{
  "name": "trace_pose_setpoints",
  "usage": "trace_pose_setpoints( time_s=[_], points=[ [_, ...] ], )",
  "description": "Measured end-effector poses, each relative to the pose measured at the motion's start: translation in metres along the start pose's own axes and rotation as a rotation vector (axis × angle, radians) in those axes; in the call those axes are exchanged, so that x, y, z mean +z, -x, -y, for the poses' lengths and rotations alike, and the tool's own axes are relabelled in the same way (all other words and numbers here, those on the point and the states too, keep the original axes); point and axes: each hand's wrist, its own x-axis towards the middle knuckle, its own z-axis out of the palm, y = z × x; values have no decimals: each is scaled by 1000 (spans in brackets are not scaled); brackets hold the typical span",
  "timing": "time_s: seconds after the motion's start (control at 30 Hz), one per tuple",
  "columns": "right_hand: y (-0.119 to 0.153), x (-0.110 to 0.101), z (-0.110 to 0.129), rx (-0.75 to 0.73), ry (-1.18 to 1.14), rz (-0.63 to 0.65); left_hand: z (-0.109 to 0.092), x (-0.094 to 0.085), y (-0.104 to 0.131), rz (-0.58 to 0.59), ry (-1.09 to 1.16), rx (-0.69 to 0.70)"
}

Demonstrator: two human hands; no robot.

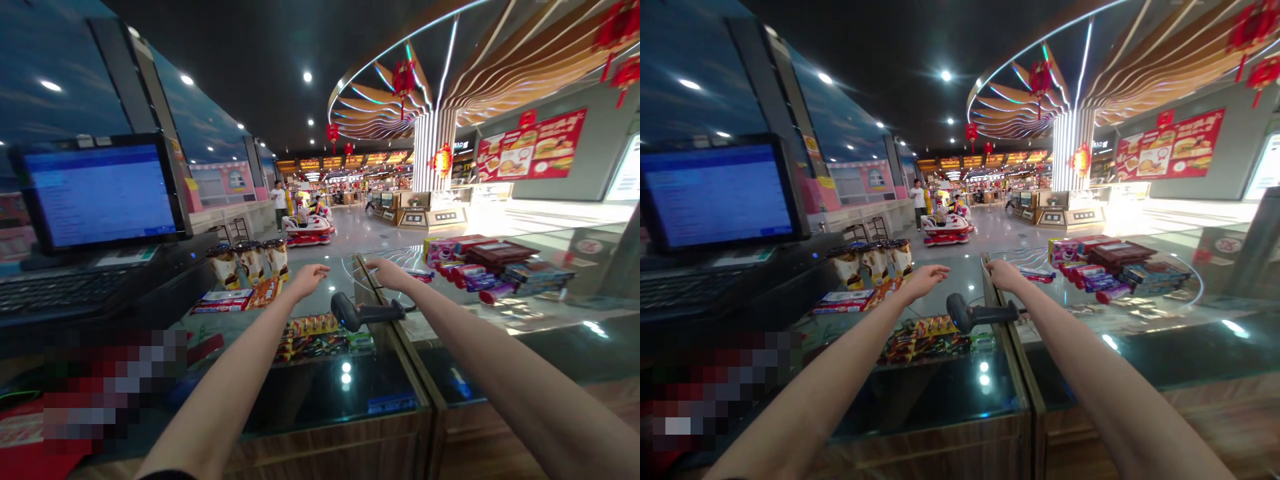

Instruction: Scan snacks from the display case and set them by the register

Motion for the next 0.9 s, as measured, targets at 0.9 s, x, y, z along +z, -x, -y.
trace_pose_setpoints(
  time_s=[0.9],
  points=[
    [51,-37,-116,239,147,-34,-74,73,-93,447,-200,172]
  ],
)
